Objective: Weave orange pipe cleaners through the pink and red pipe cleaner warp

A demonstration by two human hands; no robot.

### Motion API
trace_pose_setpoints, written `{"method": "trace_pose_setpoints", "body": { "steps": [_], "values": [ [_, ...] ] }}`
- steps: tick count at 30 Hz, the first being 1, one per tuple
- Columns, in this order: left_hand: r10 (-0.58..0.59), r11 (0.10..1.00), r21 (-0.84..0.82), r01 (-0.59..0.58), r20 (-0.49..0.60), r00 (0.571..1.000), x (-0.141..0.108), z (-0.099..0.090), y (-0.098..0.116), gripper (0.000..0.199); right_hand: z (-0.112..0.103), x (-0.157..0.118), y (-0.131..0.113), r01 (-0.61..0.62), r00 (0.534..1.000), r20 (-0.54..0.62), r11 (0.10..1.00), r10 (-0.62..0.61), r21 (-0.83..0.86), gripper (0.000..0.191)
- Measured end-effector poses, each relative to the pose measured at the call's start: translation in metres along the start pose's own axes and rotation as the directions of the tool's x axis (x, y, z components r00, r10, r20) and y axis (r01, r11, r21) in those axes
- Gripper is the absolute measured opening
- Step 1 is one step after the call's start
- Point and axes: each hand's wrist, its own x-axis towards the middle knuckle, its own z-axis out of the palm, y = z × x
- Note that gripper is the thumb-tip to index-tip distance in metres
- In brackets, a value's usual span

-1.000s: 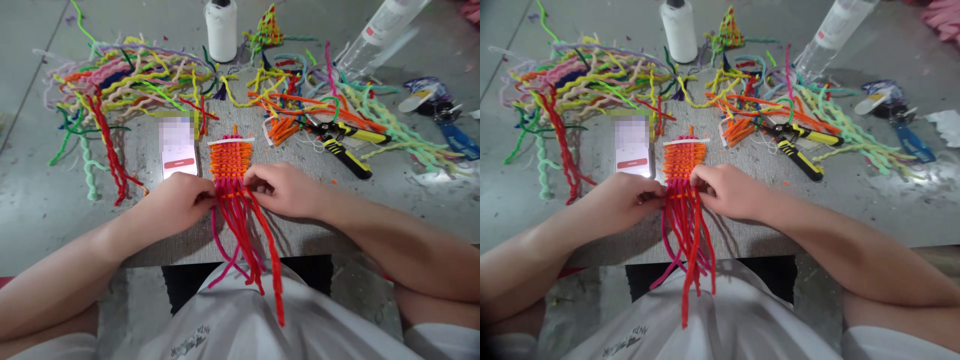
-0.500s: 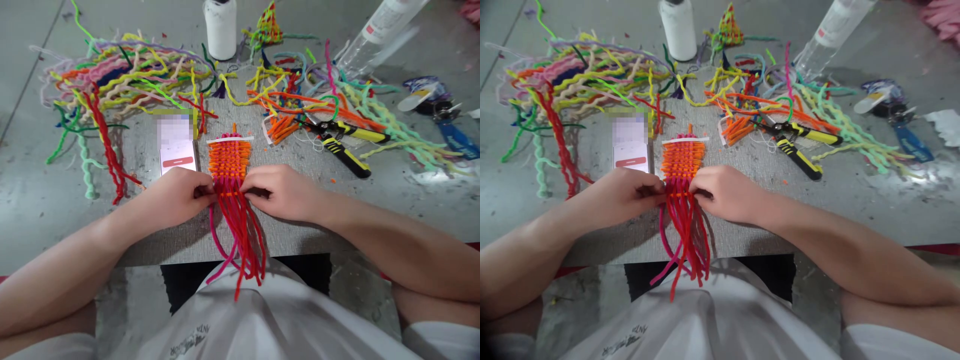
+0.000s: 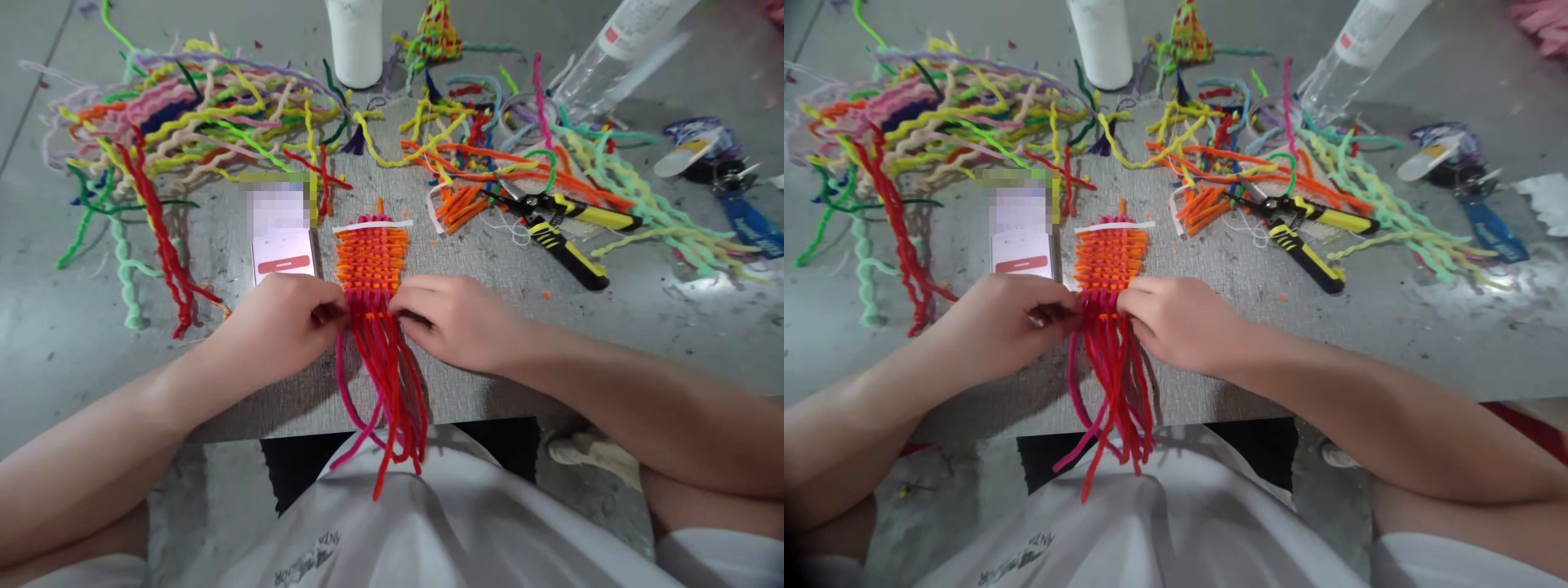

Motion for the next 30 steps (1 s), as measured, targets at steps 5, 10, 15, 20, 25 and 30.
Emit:
{"method": "trace_pose_setpoints", "body": {
  "steps": [5,10,15,20,25,30],
  "values": [
    [-0.008,0.998,0.056,0.010,-0.030,1.000,0.003,0.002,0.002,0.022,0.002,0.005,0.000,-0.062,0.997,-0.046,0.998,0.061,-0.024,0.012],
    [0.050,0.994,0.102,-0.046,-0.029,0.998,0.002,-0.001,0.001,0.025,0.000,0.004,0.000,-0.052,0.998,-0.033,0.997,0.050,-0.065,0.013],
    [0.080,0.976,0.201,-0.077,-0.006,0.997,0.000,-0.004,-0.001,0.028,-0.001,0.002,0.002,0.008,1.000,-0.014,0.997,-0.009,-0.072,0.017],
    [0.058,0.953,0.299,-0.047,-0.029,0.998,0.006,0.001,0.003,0.031,0.002,0.004,-0.003,-0.064,0.996,-0.072,0.991,0.056,-0.117,0.017],
    [-0.050,0.908,0.415,0.060,-0.034,0.998,0.006,0.004,0.014,0.031,0.004,0.004,-0.005,-0.139,0.984,-0.128,0.983,0.124,-0.118,0.013],
    [-0.006,0.898,0.440,0.004,0.003,1.000,0.004,0.005,0.011,0.027,0.004,0.002,-0.005,-0.151,0.978,-0.161,0.984,0.135,-0.090,0.013]
  ]
}}
